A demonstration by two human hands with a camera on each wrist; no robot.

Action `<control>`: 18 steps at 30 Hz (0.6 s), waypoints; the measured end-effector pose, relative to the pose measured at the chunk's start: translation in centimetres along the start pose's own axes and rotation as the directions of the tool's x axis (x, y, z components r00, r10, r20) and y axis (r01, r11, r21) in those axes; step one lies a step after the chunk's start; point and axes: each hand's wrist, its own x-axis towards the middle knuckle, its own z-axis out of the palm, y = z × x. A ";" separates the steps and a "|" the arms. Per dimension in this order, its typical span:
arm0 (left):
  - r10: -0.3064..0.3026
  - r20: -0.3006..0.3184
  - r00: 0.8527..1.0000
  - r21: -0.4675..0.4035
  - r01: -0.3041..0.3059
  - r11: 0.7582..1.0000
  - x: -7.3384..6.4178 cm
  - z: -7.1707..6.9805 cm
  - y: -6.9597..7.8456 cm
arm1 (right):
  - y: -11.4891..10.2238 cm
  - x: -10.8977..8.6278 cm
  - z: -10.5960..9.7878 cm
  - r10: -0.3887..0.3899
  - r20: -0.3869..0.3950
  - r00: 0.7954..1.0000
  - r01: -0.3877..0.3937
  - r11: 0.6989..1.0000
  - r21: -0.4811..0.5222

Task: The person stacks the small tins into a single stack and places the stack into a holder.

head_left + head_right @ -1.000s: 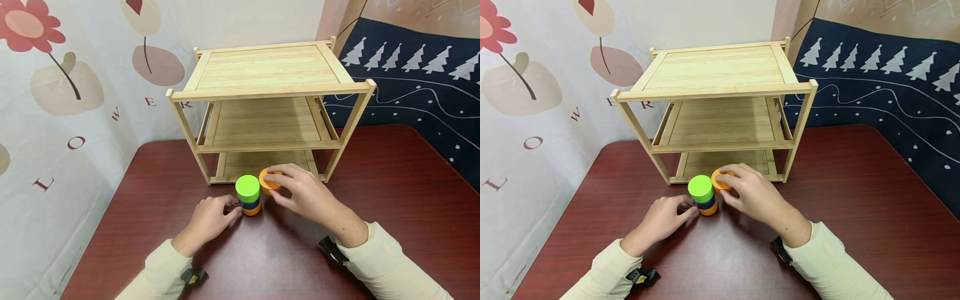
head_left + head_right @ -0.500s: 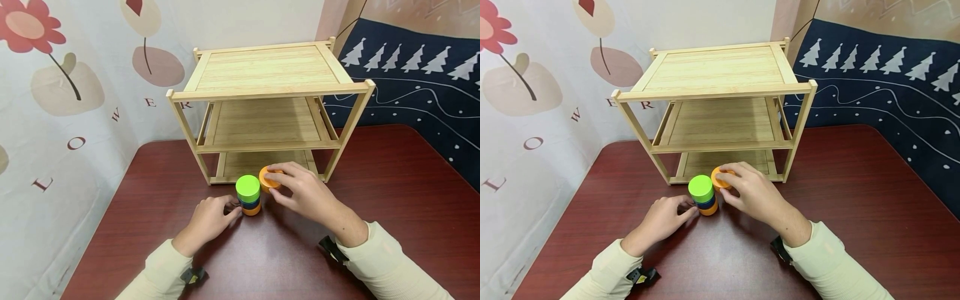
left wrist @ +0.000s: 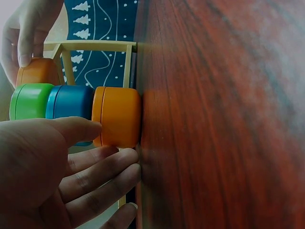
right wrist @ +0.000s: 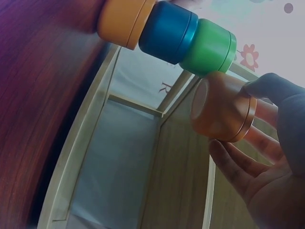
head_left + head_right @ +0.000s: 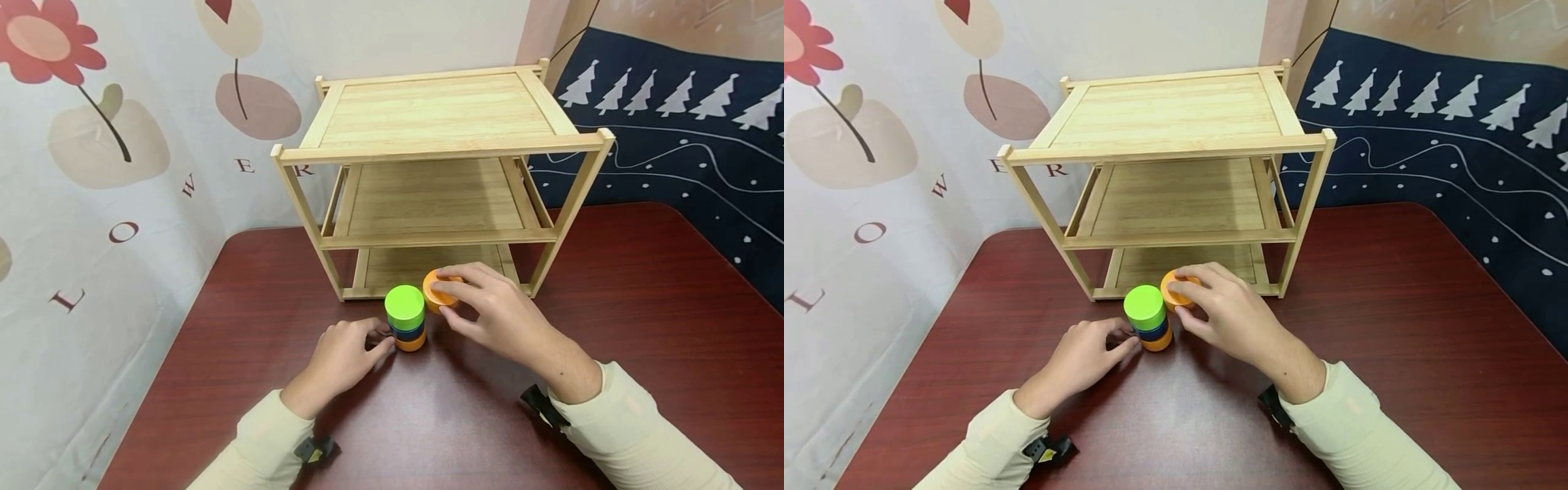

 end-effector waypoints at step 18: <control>-0.001 0.004 1.000 -0.003 0.001 1.000 0.0 0.0 0.0 | -0.1 0.2 -0.3 -0.008 -0.026 1.000 0.008 1.000 0.002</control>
